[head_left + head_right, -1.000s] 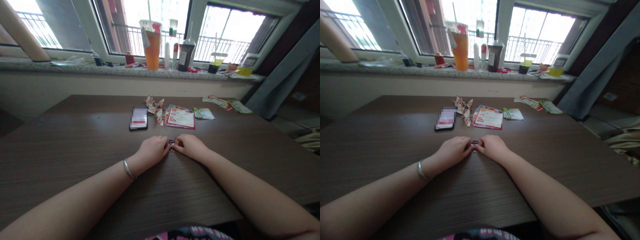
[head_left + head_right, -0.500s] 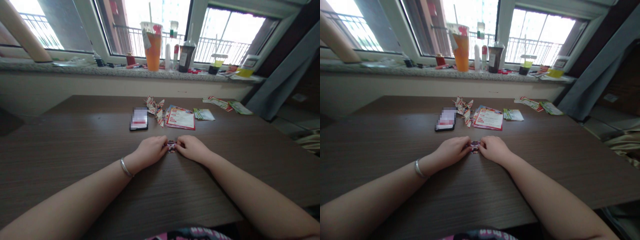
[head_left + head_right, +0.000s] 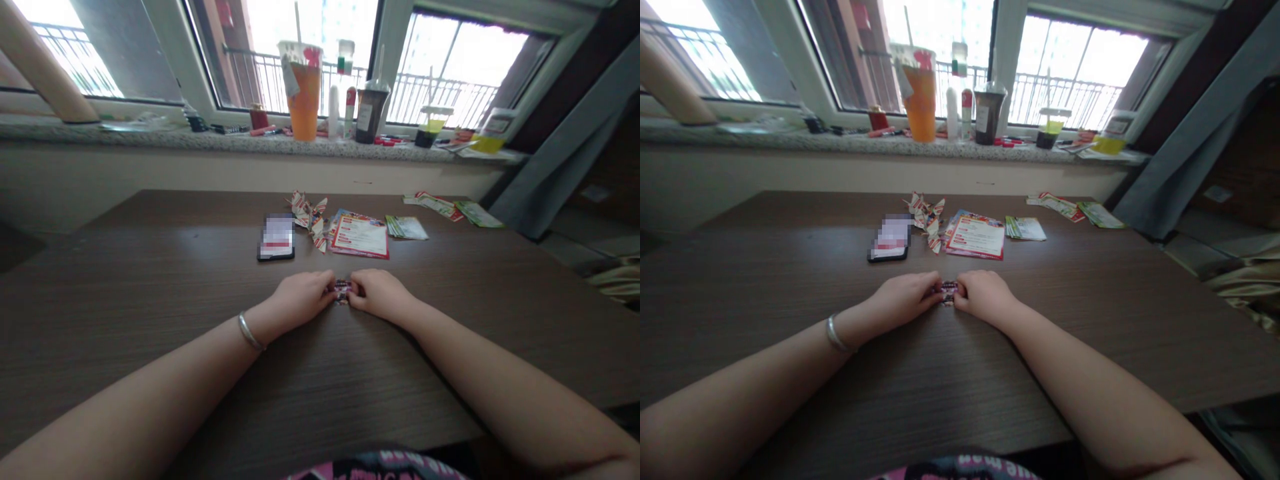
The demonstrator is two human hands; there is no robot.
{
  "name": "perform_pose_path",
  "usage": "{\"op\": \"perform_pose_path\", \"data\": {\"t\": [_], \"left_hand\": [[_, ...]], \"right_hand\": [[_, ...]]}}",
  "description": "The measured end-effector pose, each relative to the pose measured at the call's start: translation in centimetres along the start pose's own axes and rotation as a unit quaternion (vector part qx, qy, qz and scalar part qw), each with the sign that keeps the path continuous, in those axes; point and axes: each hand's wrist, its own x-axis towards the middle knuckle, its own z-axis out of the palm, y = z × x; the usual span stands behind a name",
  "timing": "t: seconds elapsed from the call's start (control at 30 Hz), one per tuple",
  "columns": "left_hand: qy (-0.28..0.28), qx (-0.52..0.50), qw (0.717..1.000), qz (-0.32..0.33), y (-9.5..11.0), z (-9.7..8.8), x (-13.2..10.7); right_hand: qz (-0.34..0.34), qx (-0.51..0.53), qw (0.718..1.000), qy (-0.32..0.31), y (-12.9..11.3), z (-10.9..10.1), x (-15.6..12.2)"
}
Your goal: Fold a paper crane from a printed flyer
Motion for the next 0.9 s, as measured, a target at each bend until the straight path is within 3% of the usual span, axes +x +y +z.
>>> {"op": "perform_pose_path", "data": {"t": [0.33,0.47,0.57,0.9], "left_hand": [[-0.018,-0.065,0.998,0.011,-0.5,-0.4,-0.1],[0.011,-0.069,0.998,0.010,-0.5,-0.2,-0.5],[0.041,-0.059,0.997,0.013,-0.3,-0.1,-0.7],[0.062,0.022,0.997,0.049,0.5,-0.1,-1.2]], "right_hand": [[-0.010,0.021,1.000,0.005,0.4,0.1,-0.2],[-0.025,0.027,0.999,0.018,0.6,0.3,-0.4],[-0.038,0.035,0.998,0.033,0.7,0.3,-0.5],[-0.063,0.068,0.989,0.119,0.6,0.4,-0.6]]}}
